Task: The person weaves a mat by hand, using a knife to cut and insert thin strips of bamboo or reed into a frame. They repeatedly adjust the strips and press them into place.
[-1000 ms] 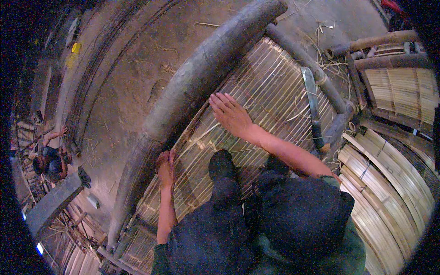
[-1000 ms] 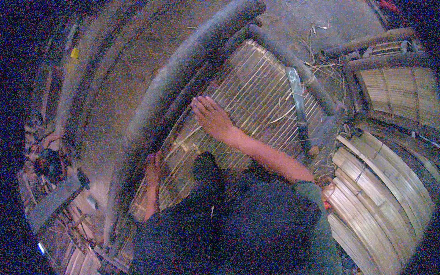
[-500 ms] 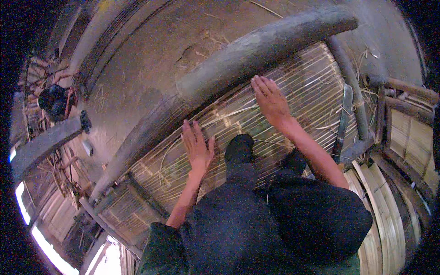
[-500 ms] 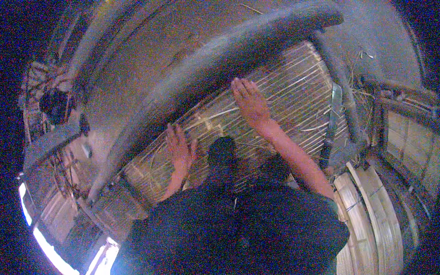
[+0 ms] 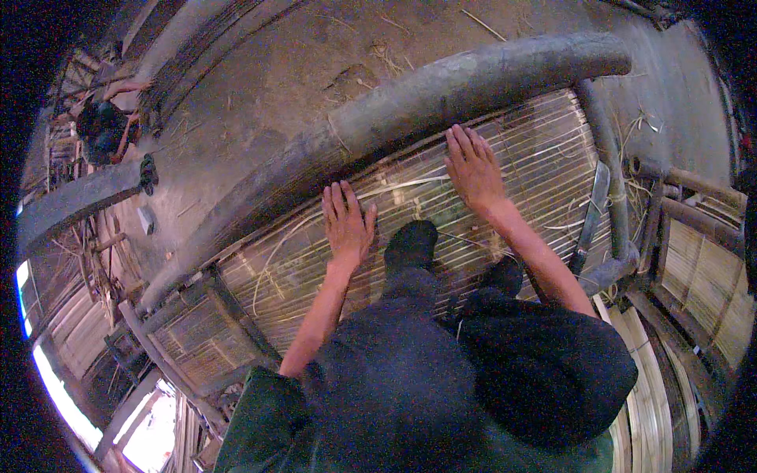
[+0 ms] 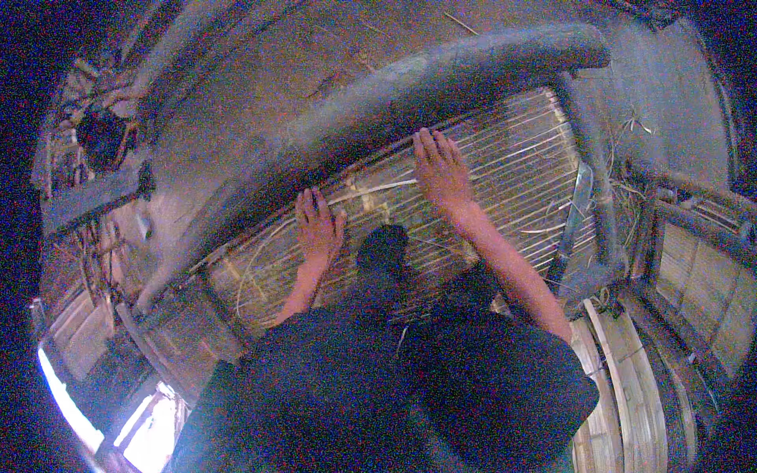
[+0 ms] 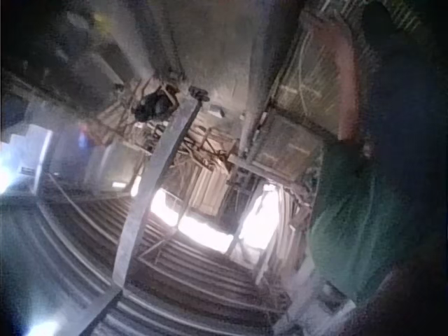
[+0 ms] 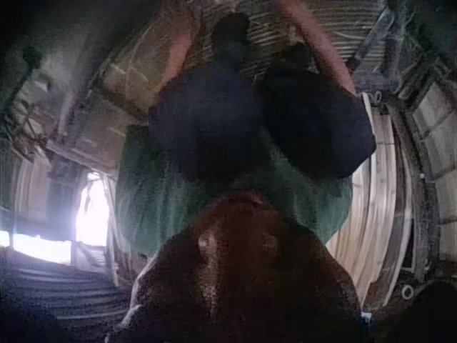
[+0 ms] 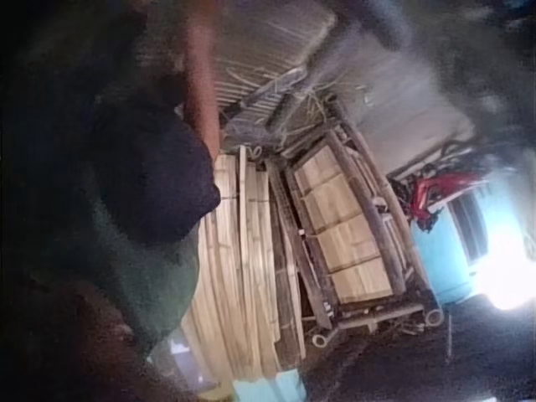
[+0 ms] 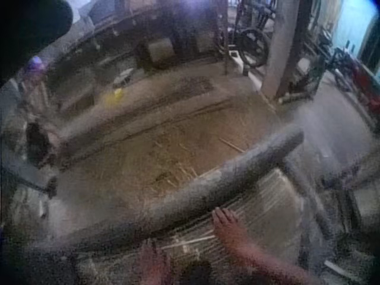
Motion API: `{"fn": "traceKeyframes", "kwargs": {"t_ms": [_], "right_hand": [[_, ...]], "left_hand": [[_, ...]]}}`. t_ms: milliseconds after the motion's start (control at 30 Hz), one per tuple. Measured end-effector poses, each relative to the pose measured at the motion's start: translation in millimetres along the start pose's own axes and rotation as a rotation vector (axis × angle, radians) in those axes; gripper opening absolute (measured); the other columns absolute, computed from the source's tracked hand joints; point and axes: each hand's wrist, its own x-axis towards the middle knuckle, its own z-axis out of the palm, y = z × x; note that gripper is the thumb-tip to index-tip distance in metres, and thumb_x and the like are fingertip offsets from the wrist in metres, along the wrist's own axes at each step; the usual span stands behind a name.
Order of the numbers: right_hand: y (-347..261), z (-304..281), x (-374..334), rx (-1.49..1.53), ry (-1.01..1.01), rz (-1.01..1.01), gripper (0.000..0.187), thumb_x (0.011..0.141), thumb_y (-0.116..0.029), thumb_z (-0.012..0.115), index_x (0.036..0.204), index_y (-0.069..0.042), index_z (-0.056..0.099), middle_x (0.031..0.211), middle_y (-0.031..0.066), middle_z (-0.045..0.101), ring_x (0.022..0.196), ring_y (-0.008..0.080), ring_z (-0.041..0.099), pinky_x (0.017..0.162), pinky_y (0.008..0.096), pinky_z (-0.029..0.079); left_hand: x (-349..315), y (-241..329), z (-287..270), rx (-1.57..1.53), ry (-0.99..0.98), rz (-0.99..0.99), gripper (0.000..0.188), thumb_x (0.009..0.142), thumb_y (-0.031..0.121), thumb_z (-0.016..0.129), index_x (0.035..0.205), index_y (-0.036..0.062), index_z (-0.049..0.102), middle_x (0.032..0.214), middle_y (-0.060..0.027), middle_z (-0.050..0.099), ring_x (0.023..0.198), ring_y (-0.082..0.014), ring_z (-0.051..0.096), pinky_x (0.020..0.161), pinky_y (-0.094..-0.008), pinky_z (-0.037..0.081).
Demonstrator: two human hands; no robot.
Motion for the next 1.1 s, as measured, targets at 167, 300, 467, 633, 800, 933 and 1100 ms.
{"fn": "traceKeyframes", "kwargs": {"t_ms": [167,300,467,633,800,933,1100], "right_hand": [[-34.2,-5.6,-4.5,0.120,-0.006,-0.244,0.039,0.086,-0.021,0.056,0.122,-0.007,0.052,0.133,0.0123,0.045,0.125,0.0308,0.039,0.107,0.0432,0.029],[-47.0,4.0,-17.3,0.102,-0.076,-0.282,0.027,0.084,-0.017,0.054,0.109,-0.007,0.058,0.129,0.0154,0.046,0.123,0.0328,0.040,0.105,0.0452,0.032],[-25.7,-21.1,-16.0,0.253,-0.181,-0.235,0.025,0.083,-0.011,0.050,0.107,-0.005,0.055,0.120,0.0192,0.052,0.110,0.0382,0.051,0.092,0.0431,0.045],[43.9,-62.6,-53.6,0.477,0.018,-0.037,0.026,0.087,-0.009,0.052,0.113,-0.004,0.053,0.108,0.0196,0.058,0.103,0.0367,0.055,0.085,0.0420,0.046],[183.6,-124.3,-84.0,0.409,0.762,0.670,0.036,0.096,-0.027,0.040,0.109,0.002,0.055,0.106,0.0158,0.057,0.100,0.0298,0.054,0.087,0.0363,0.043],[182.6,-111.8,-121.3,0.386,0.838,0.943,0.046,0.097,-0.030,0.040,0.128,0.004,0.044,0.126,0.0208,0.049,0.115,0.0339,0.048,0.097,0.0393,0.038],[34.9,-75.3,-69.7,0.379,0.290,0.515,0.043,0.093,-0.018,0.049,0.131,0.000,0.044,0.131,0.0181,0.047,0.119,0.0338,0.046,0.102,0.0420,0.033]], "left_hand": [[-3.2,-5.3,11.1,0.011,0.097,0.012,0.069,0.090,0.038,0.051,0.138,-0.0060,0.029,0.142,-0.0261,0.030,0.133,-0.0415,0.025,0.111,-0.0491,0.018],[0.9,-6.4,9.2,0.040,-0.010,-0.063,0.071,0.088,0.040,0.053,0.138,-0.0042,0.030,0.143,-0.0252,0.030,0.134,-0.0403,0.025,0.110,-0.0527,0.016],[0.4,36.7,-85.5,-0.454,0.094,0.003,0.054,0.088,0.029,0.056,0.133,0.0027,0.042,0.135,-0.0222,0.042,0.126,-0.0341,0.040,0.103,-0.0469,0.031],[-46.2,70.7,-211.0,-1.415,-0.736,0.104,0.030,0.092,0.020,0.051,0.115,0.0011,0.057,0.115,-0.0122,0.060,0.107,-0.0218,0.057,0.093,-0.0332,0.043],[-86.5,47.6,-217.3,-1.314,-0.662,0.288,0.031,0.096,0.015,0.041,0.122,0.0021,0.051,0.123,-0.0153,0.055,0.114,-0.0328,0.053,0.096,-0.0386,0.041],[-115.0,17.7,-195.3,-1.278,-0.589,0.408,0.037,0.096,0.020,0.042,0.127,0.0019,0.047,0.128,-0.0170,0.051,0.121,-0.0328,0.047,0.102,-0.0382,0.036],[-121.0,-4.2,-161.3,-1.295,-0.656,0.040,0.042,0.094,0.027,0.051,0.128,0.0033,0.048,0.126,-0.0140,0.053,0.116,-0.0259,0.051,0.098,-0.0360,0.040]]}}
